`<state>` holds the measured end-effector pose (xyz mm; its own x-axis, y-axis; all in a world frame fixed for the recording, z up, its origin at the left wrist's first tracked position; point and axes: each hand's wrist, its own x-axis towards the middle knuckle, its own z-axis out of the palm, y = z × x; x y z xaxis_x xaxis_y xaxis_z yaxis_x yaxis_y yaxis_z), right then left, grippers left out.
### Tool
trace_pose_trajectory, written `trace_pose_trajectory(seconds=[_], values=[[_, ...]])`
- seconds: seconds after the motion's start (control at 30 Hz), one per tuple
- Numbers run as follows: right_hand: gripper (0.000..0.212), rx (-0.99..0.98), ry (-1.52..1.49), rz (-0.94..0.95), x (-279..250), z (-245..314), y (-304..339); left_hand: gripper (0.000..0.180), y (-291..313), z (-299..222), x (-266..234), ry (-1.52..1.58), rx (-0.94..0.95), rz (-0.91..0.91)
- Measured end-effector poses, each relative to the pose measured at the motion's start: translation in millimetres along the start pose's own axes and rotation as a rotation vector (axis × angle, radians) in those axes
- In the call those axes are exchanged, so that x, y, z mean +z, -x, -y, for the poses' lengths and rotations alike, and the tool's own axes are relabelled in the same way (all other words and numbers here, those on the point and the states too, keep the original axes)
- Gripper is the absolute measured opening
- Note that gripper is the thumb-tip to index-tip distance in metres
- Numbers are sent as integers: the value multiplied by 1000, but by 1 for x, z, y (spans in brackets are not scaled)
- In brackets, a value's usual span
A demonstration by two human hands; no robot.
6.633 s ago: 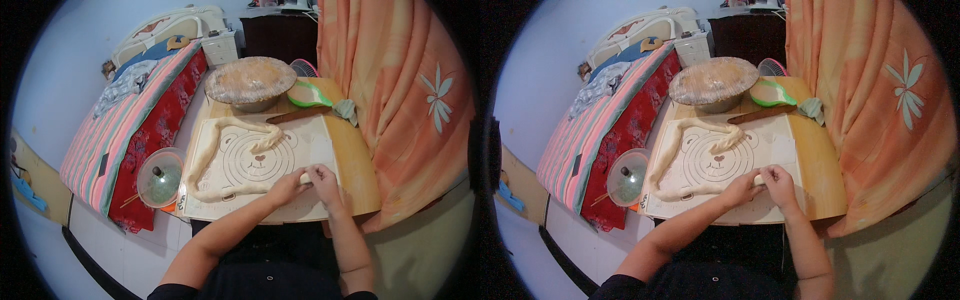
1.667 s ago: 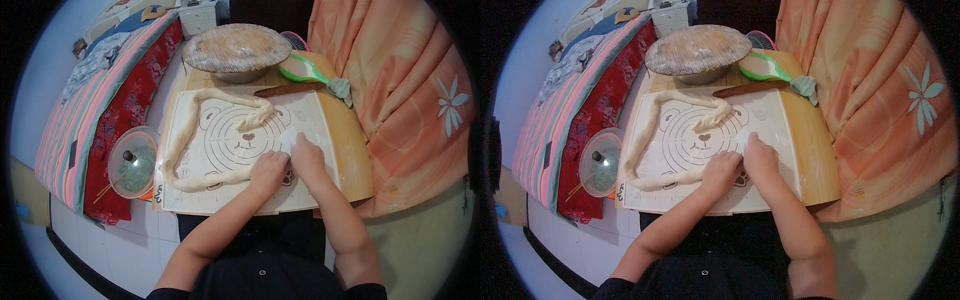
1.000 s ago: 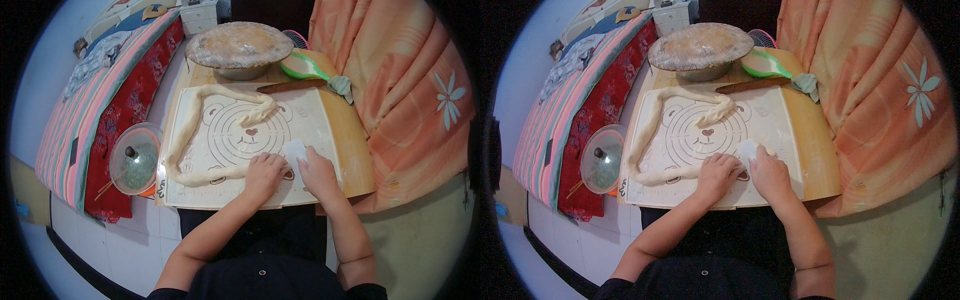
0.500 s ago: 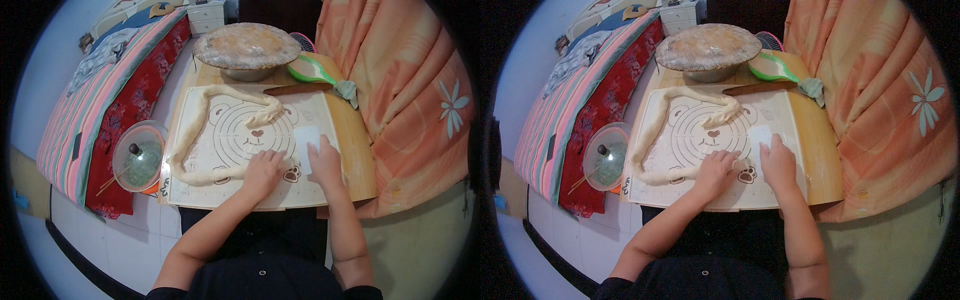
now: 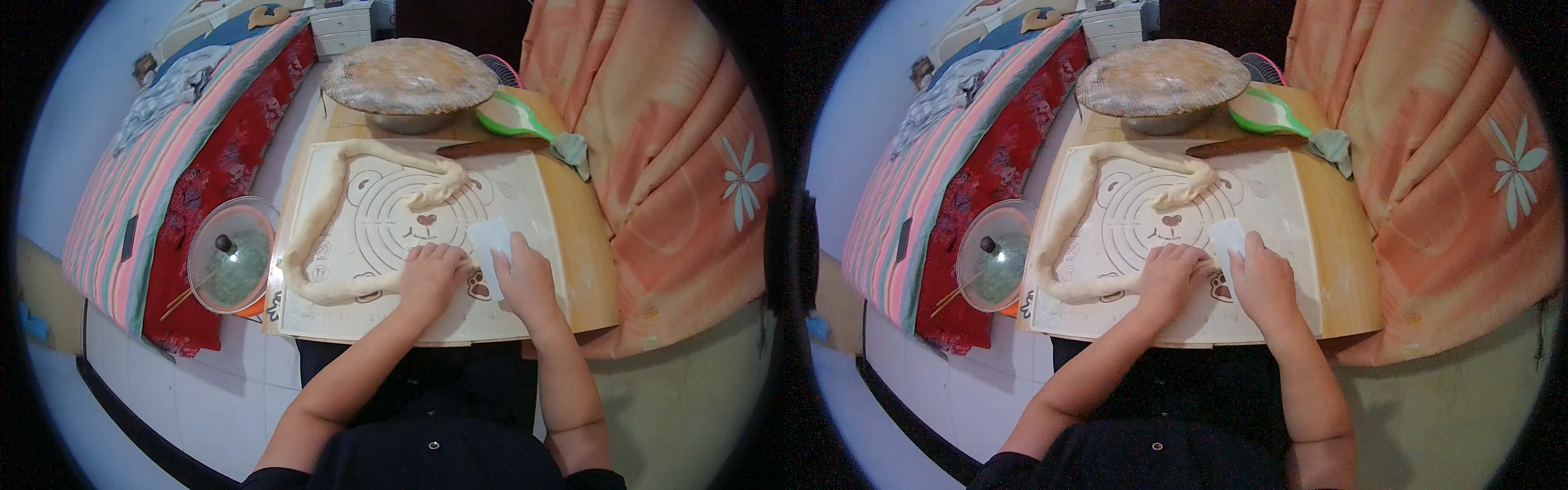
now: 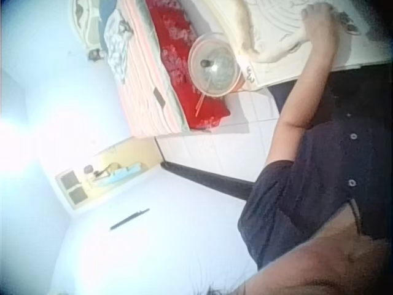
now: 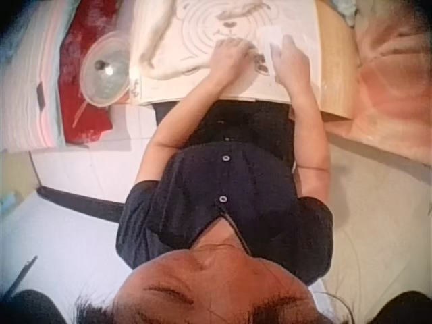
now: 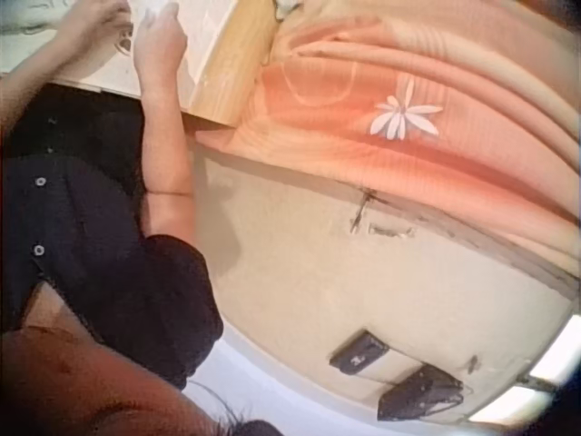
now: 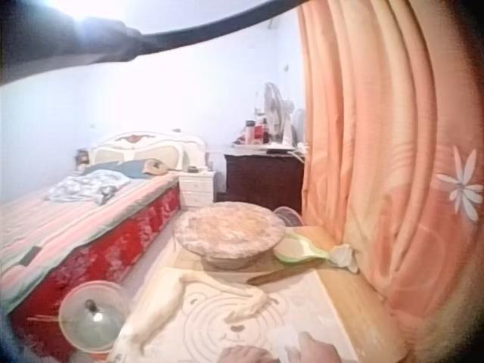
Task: The person rolls a long piece of dough on a silicone mat, then repeatedly cuts off small pieces using a plastic scraper. The cut pieces are placed on the mat as the process continues.
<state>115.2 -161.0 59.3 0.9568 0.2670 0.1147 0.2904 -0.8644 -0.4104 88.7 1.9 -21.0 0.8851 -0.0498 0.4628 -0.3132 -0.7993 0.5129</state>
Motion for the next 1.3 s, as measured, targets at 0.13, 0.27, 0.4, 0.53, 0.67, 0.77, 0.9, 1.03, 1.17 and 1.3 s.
trace_pose_trajectory(seconds=[0.13,0.27,0.4,0.53,0.67,0.77,0.9,1.03,1.17,1.3], values=[[25,41,37,58,14,-2,-4,18,-1,-1,-1,4,-5,25],[23,86,96,35,40,3,-21,17,-1,-5,-5,-25,1,65],[23,95,63,8,45,8,-44,19,-1,-5,-9,-40,-49,81],[25,108,3,-51,27,2,-39,20,6,5,-22,-79,-4,9],[26,66,-18,-33,-4,11,-9,17,14,1,-27,76,-49,138],[26,25,-64,10,-8,16,14,16,19,-5,-28,62,-58,116],[26,23,-21,45,0,14,22,14,23,-8,-27,61,1,54],[26,11,7,69,4,17,23,14,26,-4,-23,58,42,19],[25,106,66,179,7,27,20,16,28,-3,-22,54,62,12],[26,29,76,74,45,18,3,19,27,-6,-23,-34,71,44]])
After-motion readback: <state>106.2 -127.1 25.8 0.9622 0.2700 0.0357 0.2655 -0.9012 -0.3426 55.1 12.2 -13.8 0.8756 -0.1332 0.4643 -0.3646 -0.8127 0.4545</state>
